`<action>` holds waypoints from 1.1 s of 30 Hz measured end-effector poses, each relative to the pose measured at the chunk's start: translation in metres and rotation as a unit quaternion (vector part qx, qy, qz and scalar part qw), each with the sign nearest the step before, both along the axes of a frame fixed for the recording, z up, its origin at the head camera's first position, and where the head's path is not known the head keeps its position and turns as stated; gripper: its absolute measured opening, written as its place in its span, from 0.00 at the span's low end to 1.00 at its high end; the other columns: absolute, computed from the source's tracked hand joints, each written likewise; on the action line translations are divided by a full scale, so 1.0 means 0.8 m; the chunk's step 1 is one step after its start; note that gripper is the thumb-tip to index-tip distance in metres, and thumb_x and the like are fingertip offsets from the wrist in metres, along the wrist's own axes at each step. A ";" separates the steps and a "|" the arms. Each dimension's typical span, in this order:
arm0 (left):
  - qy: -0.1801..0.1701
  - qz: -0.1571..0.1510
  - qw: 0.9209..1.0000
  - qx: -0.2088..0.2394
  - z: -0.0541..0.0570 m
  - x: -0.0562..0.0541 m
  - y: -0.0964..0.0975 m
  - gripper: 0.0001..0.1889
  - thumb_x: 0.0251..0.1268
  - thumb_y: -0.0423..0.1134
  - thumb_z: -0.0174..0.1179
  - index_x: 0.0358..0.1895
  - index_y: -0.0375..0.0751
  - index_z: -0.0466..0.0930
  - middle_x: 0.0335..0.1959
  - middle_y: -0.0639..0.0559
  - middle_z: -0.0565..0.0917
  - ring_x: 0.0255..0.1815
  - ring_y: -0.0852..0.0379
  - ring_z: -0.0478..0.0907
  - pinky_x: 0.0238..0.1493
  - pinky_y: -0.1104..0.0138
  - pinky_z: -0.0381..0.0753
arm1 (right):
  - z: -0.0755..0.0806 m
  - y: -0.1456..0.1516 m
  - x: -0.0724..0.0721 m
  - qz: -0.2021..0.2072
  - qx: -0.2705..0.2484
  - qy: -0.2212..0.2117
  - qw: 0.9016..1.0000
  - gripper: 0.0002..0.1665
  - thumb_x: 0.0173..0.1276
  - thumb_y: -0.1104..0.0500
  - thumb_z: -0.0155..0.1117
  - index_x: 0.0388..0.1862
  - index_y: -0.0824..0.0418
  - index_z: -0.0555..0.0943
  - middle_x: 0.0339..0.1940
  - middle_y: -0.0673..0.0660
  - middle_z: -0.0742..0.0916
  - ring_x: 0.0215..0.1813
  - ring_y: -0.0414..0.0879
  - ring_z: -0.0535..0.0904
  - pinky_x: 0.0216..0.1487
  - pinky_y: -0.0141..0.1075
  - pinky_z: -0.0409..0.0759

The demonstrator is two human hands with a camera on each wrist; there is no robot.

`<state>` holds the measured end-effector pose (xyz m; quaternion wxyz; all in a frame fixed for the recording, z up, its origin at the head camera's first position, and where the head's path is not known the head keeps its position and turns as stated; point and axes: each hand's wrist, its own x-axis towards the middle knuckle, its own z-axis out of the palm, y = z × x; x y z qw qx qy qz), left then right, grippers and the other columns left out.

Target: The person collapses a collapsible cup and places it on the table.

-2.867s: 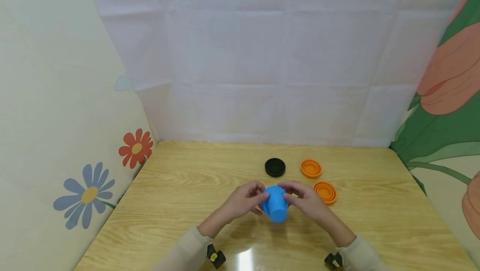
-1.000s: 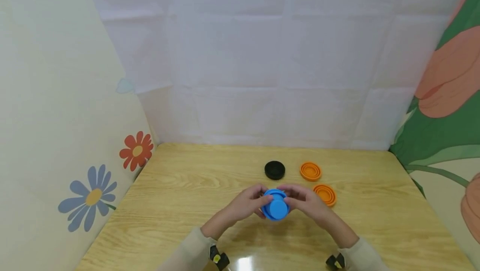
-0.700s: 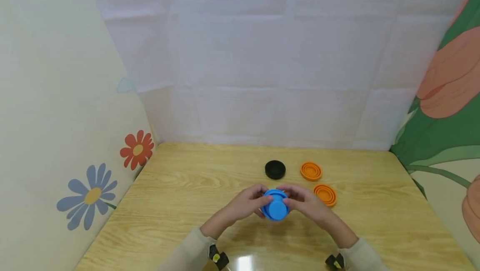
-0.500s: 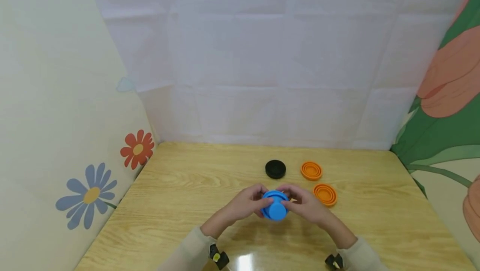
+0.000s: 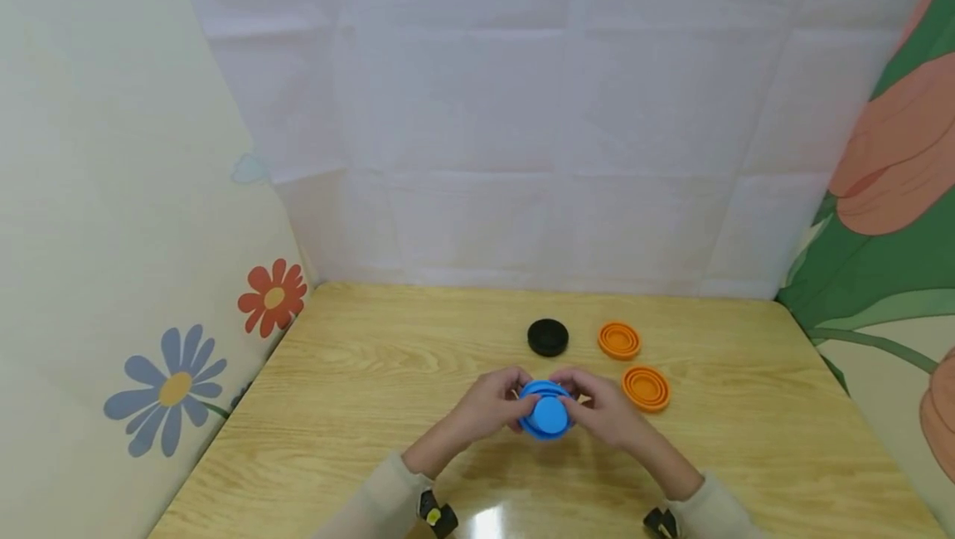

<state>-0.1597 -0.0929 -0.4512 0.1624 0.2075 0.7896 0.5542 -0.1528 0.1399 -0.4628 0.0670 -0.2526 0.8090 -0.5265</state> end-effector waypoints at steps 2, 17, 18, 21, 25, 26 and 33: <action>0.013 0.009 1.000 -0.001 0.001 0.001 0.001 0.11 0.73 0.39 0.61 0.46 0.33 0.78 0.34 0.49 0.81 0.27 0.58 0.81 0.30 0.58 0.88 | 0.000 0.001 0.001 -0.009 -0.010 -0.014 1.000 0.17 0.79 0.58 0.58 0.62 0.61 0.79 0.44 0.56 0.86 0.43 0.41 0.81 0.40 0.36 0.86; 0.017 -0.012 1.000 0.017 0.006 0.006 0.005 0.13 0.80 0.42 0.53 0.51 0.34 0.76 0.44 0.43 0.84 0.37 0.57 0.84 0.39 0.54 0.89 | 0.002 0.019 0.003 0.030 -0.120 -0.099 0.987 0.25 0.78 0.60 0.58 0.69 0.71 0.71 0.56 0.66 0.83 0.54 0.42 0.81 0.56 0.35 0.82; 0.015 -0.018 1.000 0.012 0.007 0.006 0.005 0.14 0.81 0.44 0.52 0.51 0.35 0.76 0.44 0.43 0.84 0.37 0.57 0.84 0.41 0.54 0.89 | 0.003 0.020 0.003 0.027 -0.111 -0.087 0.990 0.24 0.78 0.60 0.59 0.68 0.70 0.73 0.55 0.66 0.83 0.53 0.42 0.81 0.55 0.35 0.82; 0.009 -0.036 0.999 0.000 0.009 0.006 0.004 0.16 0.82 0.47 0.50 0.52 0.37 0.78 0.44 0.45 0.84 0.39 0.58 0.84 0.43 0.54 0.88 | 0.004 0.021 0.003 0.026 -0.081 -0.056 0.995 0.21 0.77 0.61 0.60 0.65 0.68 0.76 0.56 0.66 0.84 0.53 0.41 0.81 0.54 0.34 0.82; 0.026 -0.061 0.997 -0.028 0.010 0.003 0.001 0.16 0.79 0.49 0.54 0.52 0.41 0.80 0.40 0.51 0.84 0.36 0.60 0.82 0.40 0.58 0.87 | 0.006 0.019 0.004 0.038 -0.045 -0.024 0.998 0.21 0.76 0.62 0.61 0.64 0.68 0.78 0.57 0.65 0.85 0.52 0.39 0.83 0.53 0.33 0.84; 0.033 -0.065 0.997 -0.036 0.009 0.002 0.001 0.15 0.77 0.49 0.56 0.52 0.42 0.81 0.38 0.53 0.84 0.35 0.60 0.81 0.38 0.60 0.87 | 0.006 0.018 0.004 0.040 -0.038 -0.019 0.998 0.21 0.76 0.62 0.61 0.64 0.69 0.78 0.56 0.65 0.86 0.52 0.39 0.83 0.53 0.33 0.84; 0.058 -0.039 0.995 -0.070 0.008 0.000 -0.004 0.12 0.73 0.47 0.62 0.50 0.44 0.82 0.35 0.57 0.83 0.35 0.62 0.79 0.36 0.68 0.82 | 0.000 0.011 0.005 0.018 -0.051 -0.046 0.997 0.23 0.77 0.59 0.61 0.65 0.71 0.76 0.55 0.65 0.86 0.52 0.42 0.84 0.51 0.33 0.84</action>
